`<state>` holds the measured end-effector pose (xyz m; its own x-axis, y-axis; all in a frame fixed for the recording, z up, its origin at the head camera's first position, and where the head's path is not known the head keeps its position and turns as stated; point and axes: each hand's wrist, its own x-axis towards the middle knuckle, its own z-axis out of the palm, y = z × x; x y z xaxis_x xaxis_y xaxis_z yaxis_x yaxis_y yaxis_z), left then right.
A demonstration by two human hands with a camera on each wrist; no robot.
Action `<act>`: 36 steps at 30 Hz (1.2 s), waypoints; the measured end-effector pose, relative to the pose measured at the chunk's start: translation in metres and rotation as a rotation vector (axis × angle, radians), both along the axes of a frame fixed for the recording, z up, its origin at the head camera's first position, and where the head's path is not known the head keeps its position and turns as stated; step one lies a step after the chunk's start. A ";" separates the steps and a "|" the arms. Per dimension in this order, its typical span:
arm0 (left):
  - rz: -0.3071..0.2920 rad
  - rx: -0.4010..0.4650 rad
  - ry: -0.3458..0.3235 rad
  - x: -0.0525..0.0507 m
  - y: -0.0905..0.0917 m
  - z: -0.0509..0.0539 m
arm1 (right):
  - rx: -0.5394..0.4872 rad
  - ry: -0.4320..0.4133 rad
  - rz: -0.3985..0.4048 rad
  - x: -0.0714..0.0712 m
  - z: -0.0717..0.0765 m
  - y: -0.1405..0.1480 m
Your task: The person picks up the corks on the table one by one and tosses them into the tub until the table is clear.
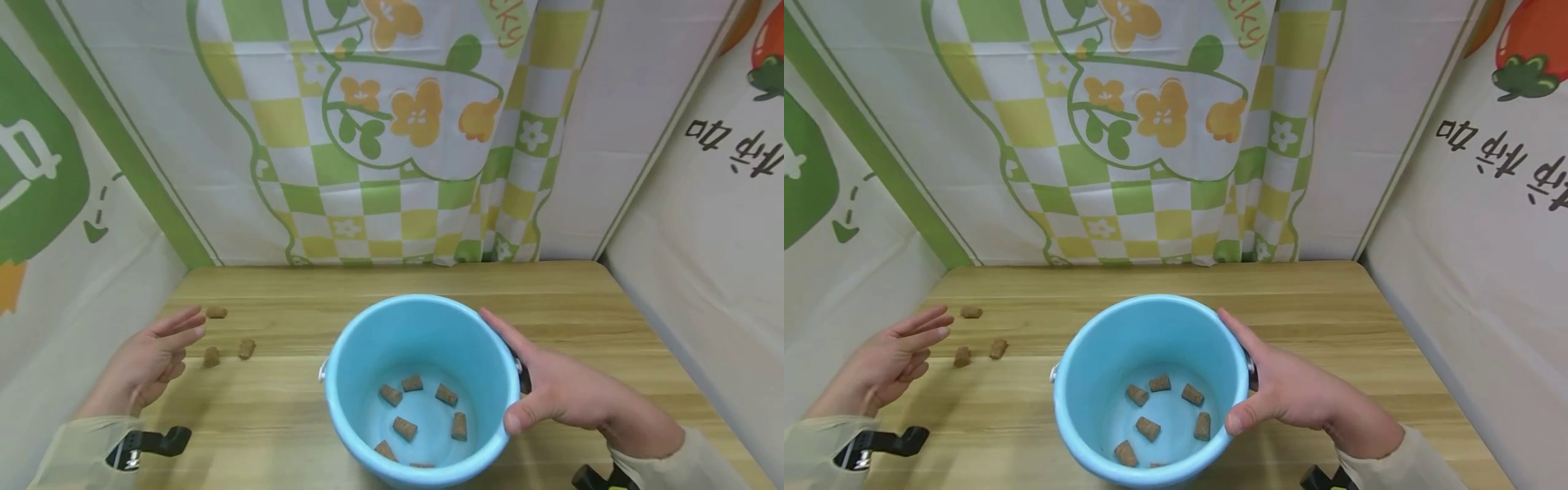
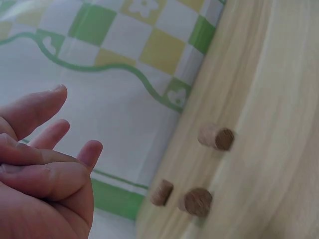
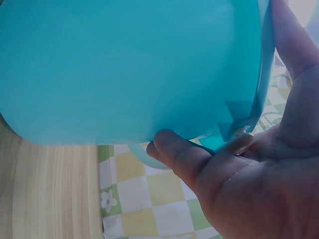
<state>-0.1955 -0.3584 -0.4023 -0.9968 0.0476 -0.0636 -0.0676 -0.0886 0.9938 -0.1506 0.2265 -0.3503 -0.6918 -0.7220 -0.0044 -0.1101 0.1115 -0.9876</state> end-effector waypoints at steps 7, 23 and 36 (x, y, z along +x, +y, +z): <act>0.040 -0.055 -0.084 -0.003 -0.013 -0.014 | 0.029 0.008 -0.017 0.002 0.003 0.000; 0.023 -0.082 -0.231 -0.004 -0.041 -0.048 | 0.009 0.031 -0.002 0.000 0.001 0.000; 0.028 -0.001 -0.273 -0.005 -0.051 -0.067 | 0.058 0.058 -0.027 0.002 0.003 0.001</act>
<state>-0.2005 -0.4092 -0.4690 -0.9436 0.0204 -0.3305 -0.3310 -0.0934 0.9390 -0.1486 0.2276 -0.3468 -0.7115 -0.7027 -0.0049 -0.1633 0.1721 -0.9715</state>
